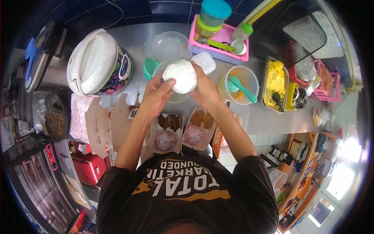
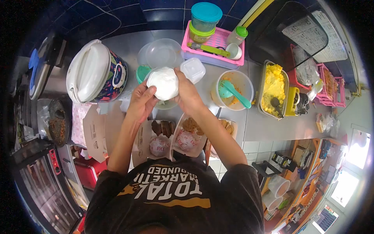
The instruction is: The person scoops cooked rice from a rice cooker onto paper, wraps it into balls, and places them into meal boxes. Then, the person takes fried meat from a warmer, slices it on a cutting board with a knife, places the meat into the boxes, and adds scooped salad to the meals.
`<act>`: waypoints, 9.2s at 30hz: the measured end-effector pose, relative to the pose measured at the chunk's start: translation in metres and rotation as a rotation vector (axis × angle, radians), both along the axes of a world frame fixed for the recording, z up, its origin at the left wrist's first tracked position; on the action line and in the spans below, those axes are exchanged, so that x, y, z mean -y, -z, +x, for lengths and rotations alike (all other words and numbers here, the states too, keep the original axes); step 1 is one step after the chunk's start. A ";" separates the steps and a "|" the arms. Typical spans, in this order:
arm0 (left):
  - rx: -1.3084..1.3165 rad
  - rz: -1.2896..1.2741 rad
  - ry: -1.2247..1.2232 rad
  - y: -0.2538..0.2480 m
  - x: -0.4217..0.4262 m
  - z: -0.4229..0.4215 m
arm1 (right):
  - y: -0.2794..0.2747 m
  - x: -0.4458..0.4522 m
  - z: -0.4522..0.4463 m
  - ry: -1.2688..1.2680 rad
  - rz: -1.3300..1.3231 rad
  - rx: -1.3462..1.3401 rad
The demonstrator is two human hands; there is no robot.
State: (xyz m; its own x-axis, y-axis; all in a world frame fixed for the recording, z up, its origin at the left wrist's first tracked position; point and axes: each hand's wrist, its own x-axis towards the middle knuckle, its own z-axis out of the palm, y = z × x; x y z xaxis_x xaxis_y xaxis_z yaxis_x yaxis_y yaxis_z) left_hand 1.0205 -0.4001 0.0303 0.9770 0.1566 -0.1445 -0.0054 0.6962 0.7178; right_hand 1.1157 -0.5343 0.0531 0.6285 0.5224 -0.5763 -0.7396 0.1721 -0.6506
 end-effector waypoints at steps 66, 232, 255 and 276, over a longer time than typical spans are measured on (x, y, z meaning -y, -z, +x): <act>0.220 1.423 -0.348 -0.057 -0.032 0.023 | -0.061 0.010 0.027 0.207 -0.756 1.857; -0.072 2.492 0.650 0.033 -0.010 0.054 | 0.083 0.021 0.027 -0.672 -1.253 1.500; 0.078 2.499 0.710 0.044 -0.028 0.042 | 0.085 0.018 0.023 -0.594 -1.196 1.404; -0.467 1.945 0.980 0.018 -0.022 0.041 | 0.083 0.020 0.029 -0.551 -1.129 1.316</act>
State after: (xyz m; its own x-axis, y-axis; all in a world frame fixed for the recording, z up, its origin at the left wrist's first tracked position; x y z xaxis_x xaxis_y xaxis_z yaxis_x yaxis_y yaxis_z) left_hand 1.0614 -0.3784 0.0120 0.7696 -0.0158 -0.6384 0.1196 -0.9784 0.1684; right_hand 1.1443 -0.5540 -0.0297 0.8247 0.5587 -0.0879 0.4813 -0.7748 -0.4099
